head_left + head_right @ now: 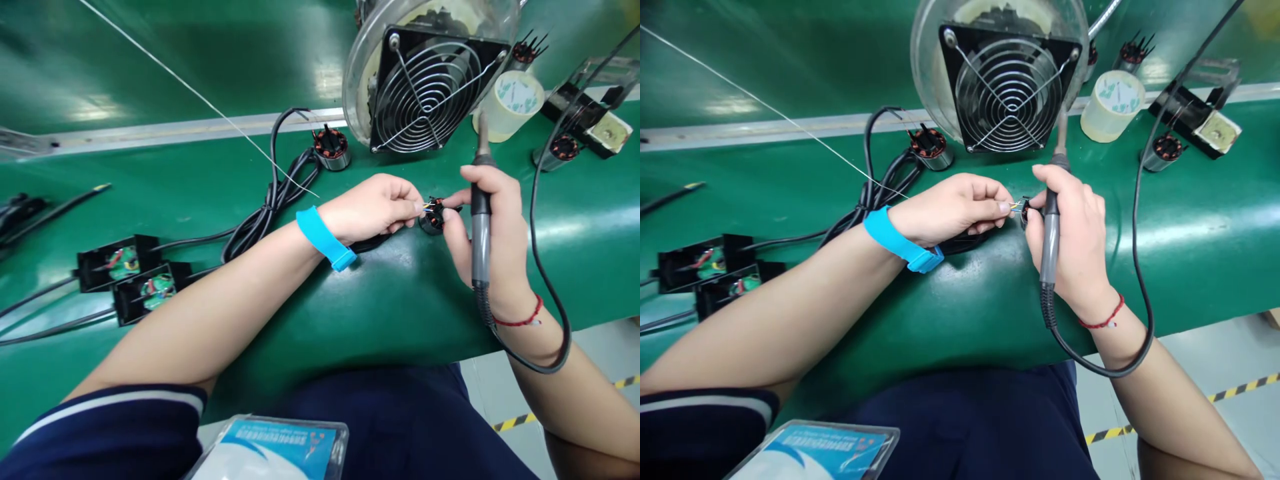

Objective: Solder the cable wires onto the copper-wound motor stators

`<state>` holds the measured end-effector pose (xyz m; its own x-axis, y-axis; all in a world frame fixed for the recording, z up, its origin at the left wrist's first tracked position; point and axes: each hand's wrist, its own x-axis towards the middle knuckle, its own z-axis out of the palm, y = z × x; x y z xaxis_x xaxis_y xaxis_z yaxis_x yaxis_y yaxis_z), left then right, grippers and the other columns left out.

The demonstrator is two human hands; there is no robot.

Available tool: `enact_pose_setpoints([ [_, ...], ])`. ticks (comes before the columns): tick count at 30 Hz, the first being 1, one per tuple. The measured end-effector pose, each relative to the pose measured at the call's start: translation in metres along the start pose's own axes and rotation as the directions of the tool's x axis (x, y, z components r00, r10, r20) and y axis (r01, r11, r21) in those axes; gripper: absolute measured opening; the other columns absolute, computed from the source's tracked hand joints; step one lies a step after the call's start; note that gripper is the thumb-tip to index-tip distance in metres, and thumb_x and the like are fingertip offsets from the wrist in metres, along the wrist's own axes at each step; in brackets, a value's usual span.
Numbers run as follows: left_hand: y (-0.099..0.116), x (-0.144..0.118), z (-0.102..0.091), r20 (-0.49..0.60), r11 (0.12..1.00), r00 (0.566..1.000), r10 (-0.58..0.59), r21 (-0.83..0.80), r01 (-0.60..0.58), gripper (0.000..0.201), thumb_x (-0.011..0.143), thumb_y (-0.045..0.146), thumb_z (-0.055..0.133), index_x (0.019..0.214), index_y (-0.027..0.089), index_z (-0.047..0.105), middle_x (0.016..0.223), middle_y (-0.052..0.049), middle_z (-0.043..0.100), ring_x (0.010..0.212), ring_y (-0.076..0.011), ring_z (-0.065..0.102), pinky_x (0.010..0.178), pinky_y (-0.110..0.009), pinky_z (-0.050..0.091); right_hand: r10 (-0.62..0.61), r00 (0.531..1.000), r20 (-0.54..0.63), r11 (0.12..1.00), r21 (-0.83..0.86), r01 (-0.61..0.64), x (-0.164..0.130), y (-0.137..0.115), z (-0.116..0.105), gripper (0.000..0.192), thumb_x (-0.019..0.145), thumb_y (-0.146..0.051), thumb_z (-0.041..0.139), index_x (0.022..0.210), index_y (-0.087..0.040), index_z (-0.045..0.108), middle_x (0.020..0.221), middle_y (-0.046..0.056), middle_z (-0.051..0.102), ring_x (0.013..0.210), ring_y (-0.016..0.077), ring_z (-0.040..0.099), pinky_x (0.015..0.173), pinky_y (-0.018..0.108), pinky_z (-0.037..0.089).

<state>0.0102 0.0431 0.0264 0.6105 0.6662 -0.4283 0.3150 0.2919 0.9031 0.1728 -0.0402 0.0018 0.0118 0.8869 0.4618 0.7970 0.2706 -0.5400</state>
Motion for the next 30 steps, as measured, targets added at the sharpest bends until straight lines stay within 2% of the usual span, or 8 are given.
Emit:
enact_pose_setpoints([
  [4,-0.002,0.001,-0.002,-0.012,1.000,1.000,0.012,-0.002,-0.012,0.024,0.091,0.003,0.054,0.069,0.011,0.055,0.055,0.005,0.049,0.044,-0.0013,0.040,0.044,-0.016,0.030,0.017,0.997,0.078,1.000,0.009,-0.017,0.007,-0.006,0.004,0.046,0.082,-0.006,0.049,0.123,-0.026,0.050,0.098,0.001,0.071,0.098,0.0238,0.066,0.093,0.047,0.050],
  [8,-0.002,0.002,-0.003,-0.006,1.000,1.000,0.009,0.002,-0.009,0.026,0.091,0.004,0.055,0.066,0.012,0.053,0.054,0.005,0.049,0.043,-0.0008,0.041,0.044,-0.017,0.028,-0.054,0.992,0.111,0.998,0.021,0.052,0.005,-0.002,0.010,0.055,0.077,-0.005,0.046,0.128,-0.027,0.047,0.109,0.002,0.070,0.098,0.0223,0.066,0.089,0.044,0.051],
  [10,-0.002,0.002,-0.003,-0.009,1.000,1.000,-0.003,0.009,0.003,0.026,0.091,0.003,0.056,0.066,0.012,0.053,0.053,0.006,0.049,0.042,-0.0008,0.041,0.045,-0.017,0.028,-0.083,0.992,0.092,0.997,0.007,0.082,0.003,0.000,0.011,0.053,0.077,-0.007,0.048,0.128,-0.024,0.049,0.110,0.003,0.071,0.098,0.0227,0.065,0.089,0.045,0.050],
  [13,0.000,0.002,-0.003,-0.020,1.000,1.000,-0.007,0.018,0.008,0.027,0.091,0.001,0.054,0.066,0.012,0.054,0.050,0.006,0.047,0.041,-0.0009,0.039,0.044,-0.017,0.027,-0.028,0.999,0.026,0.999,0.018,0.028,0.001,-0.001,0.011,0.046,0.082,-0.012,0.054,0.126,-0.021,0.050,0.098,0.002,0.070,0.094,0.0225,0.064,0.088,0.047,0.050],
  [16,0.001,0.001,-0.002,-0.017,1.000,1.000,-0.003,0.015,0.003,0.027,0.091,0.001,0.054,0.067,0.011,0.055,0.049,0.007,0.047,0.041,-0.0010,0.038,0.044,-0.018,0.027,0.010,1.000,-0.014,0.996,0.085,-0.009,0.002,-0.001,0.013,0.045,0.084,-0.016,0.059,0.127,-0.025,0.049,0.092,0.000,0.067,0.088,0.0218,0.064,0.086,0.047,0.051],
  [21,0.002,0.001,-0.002,-0.016,1.000,1.000,0.001,0.017,-0.001,0.025,0.090,0.000,0.055,0.067,0.011,0.055,0.049,0.007,0.047,0.041,-0.0009,0.039,0.044,-0.017,0.028,0.003,1.000,-0.029,0.981,0.196,0.003,0.006,0.005,0.020,0.044,0.086,-0.015,0.059,0.125,-0.031,0.049,0.092,-0.001,0.064,0.088,0.0211,0.066,0.086,0.044,0.053],
  [27,0.002,0.000,-0.002,-0.022,0.999,1.000,0.002,0.037,-0.001,0.024,0.089,0.000,0.056,0.067,0.011,0.056,0.050,0.007,0.048,0.042,-0.0011,0.040,0.045,-0.017,0.029,0.001,0.999,-0.037,0.945,0.327,0.012,0.007,0.009,0.023,0.038,0.088,-0.020,0.061,0.123,-0.030,0.048,0.085,-0.005,0.059,0.075,0.0140,0.064,0.077,0.035,0.056],
  [30,0.002,0.000,-0.002,-0.017,1.000,1.000,0.005,0.020,-0.004,0.023,0.088,-0.001,0.056,0.068,0.011,0.057,0.051,0.006,0.048,0.043,-0.0016,0.040,0.046,-0.017,0.030,-0.004,0.999,-0.036,0.942,0.334,0.016,0.007,0.008,0.020,0.038,0.087,-0.017,0.060,0.121,-0.029,0.049,0.084,-0.005,0.060,0.076,0.0136,0.063,0.081,0.034,0.056],
])
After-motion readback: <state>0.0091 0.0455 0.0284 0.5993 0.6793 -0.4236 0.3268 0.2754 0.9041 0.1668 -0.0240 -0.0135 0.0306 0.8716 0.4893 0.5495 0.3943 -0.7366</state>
